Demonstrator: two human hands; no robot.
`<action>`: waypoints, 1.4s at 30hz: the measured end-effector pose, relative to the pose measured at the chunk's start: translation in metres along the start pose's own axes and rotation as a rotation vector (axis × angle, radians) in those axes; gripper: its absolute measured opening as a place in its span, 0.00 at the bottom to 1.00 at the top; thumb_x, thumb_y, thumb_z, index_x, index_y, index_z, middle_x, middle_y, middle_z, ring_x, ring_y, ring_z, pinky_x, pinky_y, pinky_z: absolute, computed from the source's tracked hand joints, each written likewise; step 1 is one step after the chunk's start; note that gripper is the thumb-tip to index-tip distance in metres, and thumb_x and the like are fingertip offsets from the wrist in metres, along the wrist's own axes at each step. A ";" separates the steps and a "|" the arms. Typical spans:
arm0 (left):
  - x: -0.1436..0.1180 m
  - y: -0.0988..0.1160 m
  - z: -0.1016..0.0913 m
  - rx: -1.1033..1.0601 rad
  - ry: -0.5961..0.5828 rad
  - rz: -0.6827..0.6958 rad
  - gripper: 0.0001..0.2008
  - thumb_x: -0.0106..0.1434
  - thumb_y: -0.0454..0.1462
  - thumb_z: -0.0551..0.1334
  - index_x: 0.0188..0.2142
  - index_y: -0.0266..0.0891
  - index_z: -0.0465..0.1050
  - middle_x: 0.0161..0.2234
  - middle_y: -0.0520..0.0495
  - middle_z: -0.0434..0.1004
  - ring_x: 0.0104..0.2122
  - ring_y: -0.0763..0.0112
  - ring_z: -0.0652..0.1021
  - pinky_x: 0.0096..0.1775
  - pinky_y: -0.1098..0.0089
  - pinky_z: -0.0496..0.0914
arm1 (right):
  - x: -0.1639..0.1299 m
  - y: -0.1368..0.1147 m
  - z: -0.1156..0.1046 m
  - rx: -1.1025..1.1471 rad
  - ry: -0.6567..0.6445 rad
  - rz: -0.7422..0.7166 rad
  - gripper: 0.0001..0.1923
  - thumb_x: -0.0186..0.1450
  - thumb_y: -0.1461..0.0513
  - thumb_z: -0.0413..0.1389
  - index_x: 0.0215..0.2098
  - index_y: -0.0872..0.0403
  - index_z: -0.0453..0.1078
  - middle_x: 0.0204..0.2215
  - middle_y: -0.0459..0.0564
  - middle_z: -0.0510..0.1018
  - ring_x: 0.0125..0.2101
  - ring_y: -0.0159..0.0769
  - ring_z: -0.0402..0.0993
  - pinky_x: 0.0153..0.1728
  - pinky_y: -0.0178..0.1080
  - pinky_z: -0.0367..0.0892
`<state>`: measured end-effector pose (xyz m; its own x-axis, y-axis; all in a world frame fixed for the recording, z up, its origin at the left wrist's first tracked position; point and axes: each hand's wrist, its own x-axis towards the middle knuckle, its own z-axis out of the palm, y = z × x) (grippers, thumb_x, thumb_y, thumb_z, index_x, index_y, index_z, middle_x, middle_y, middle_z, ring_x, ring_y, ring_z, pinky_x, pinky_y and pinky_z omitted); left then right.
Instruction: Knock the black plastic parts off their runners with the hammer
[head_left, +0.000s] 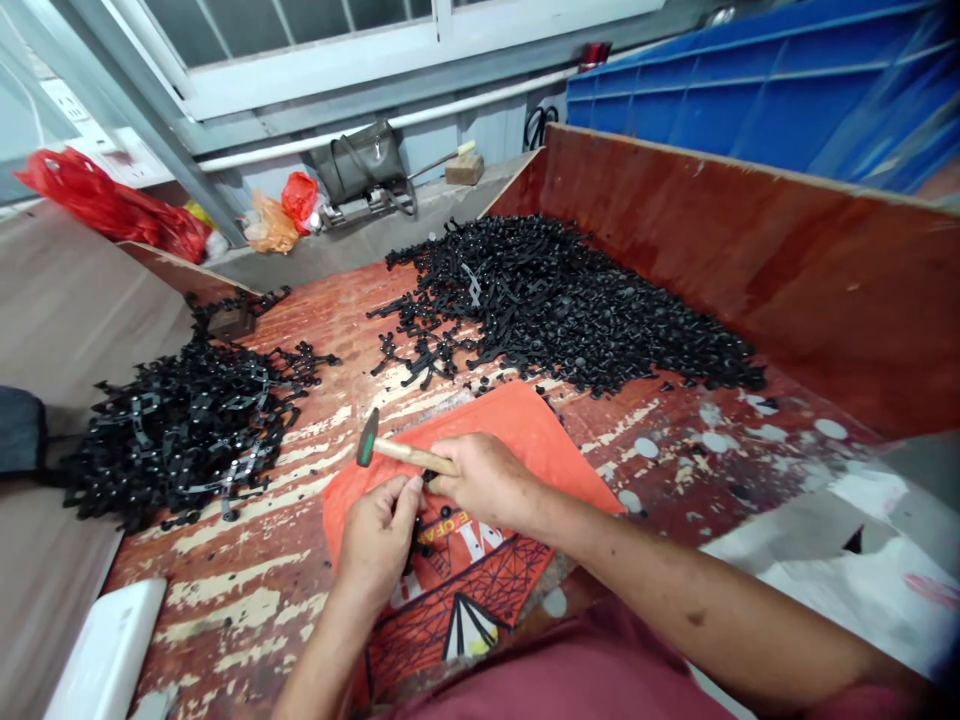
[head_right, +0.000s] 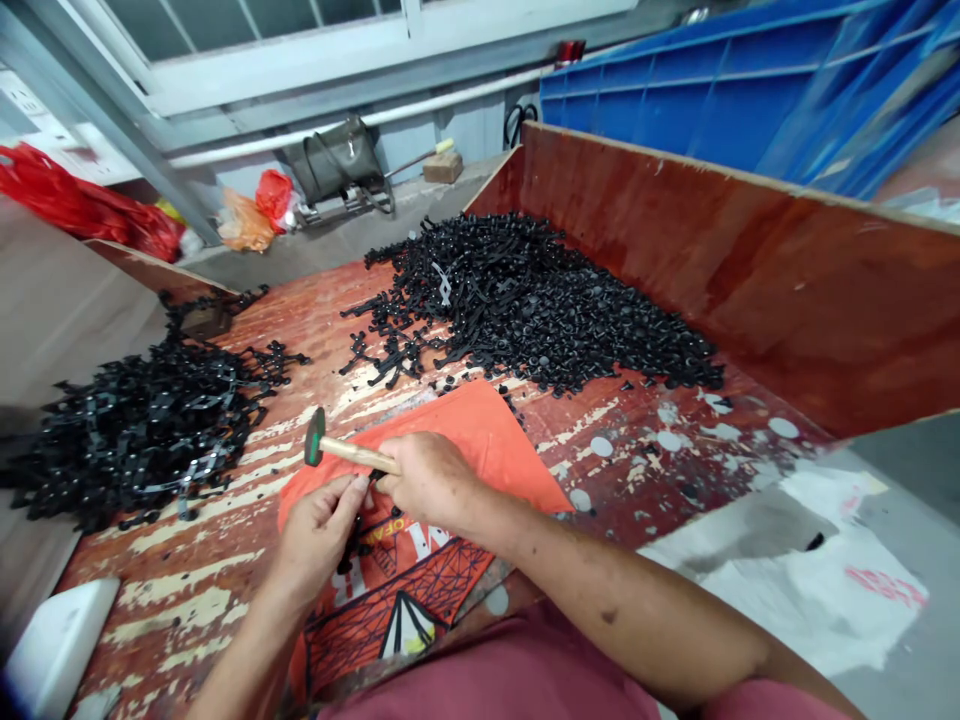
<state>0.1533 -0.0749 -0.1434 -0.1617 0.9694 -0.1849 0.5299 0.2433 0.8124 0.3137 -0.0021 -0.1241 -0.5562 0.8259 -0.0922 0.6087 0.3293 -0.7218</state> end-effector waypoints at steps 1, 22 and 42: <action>0.002 -0.002 0.001 0.061 0.005 -0.002 0.21 0.65 0.50 0.53 0.23 0.39 0.66 0.18 0.55 0.57 0.21 0.73 0.61 0.27 0.72 0.54 | 0.002 -0.001 0.001 -0.046 0.003 0.000 0.05 0.62 0.61 0.61 0.28 0.53 0.73 0.26 0.44 0.75 0.28 0.32 0.69 0.26 0.33 0.54; 0.020 -0.016 -0.004 0.131 -0.068 -0.067 0.20 0.61 0.50 0.57 0.25 0.38 0.76 0.15 0.55 0.64 0.18 0.72 0.64 0.24 0.73 0.54 | -0.026 0.013 -0.030 -0.260 0.022 -0.004 0.11 0.71 0.57 0.52 0.48 0.50 0.74 0.36 0.49 0.81 0.35 0.39 0.77 0.32 0.36 0.62; 0.008 0.006 -0.009 0.315 -0.063 0.041 0.19 0.67 0.46 0.50 0.24 0.40 0.66 0.21 0.52 0.67 0.24 0.69 0.70 0.28 0.71 0.56 | -0.073 0.031 -0.014 -0.292 0.023 -0.108 0.28 0.72 0.65 0.49 0.68 0.43 0.55 0.40 0.49 0.80 0.38 0.40 0.77 0.40 0.40 0.70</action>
<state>0.1478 -0.0664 -0.1352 -0.0881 0.9763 -0.1975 0.7679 0.1929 0.6109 0.3812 -0.0458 -0.1302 -0.6155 0.7881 -0.0084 0.6858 0.5304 -0.4984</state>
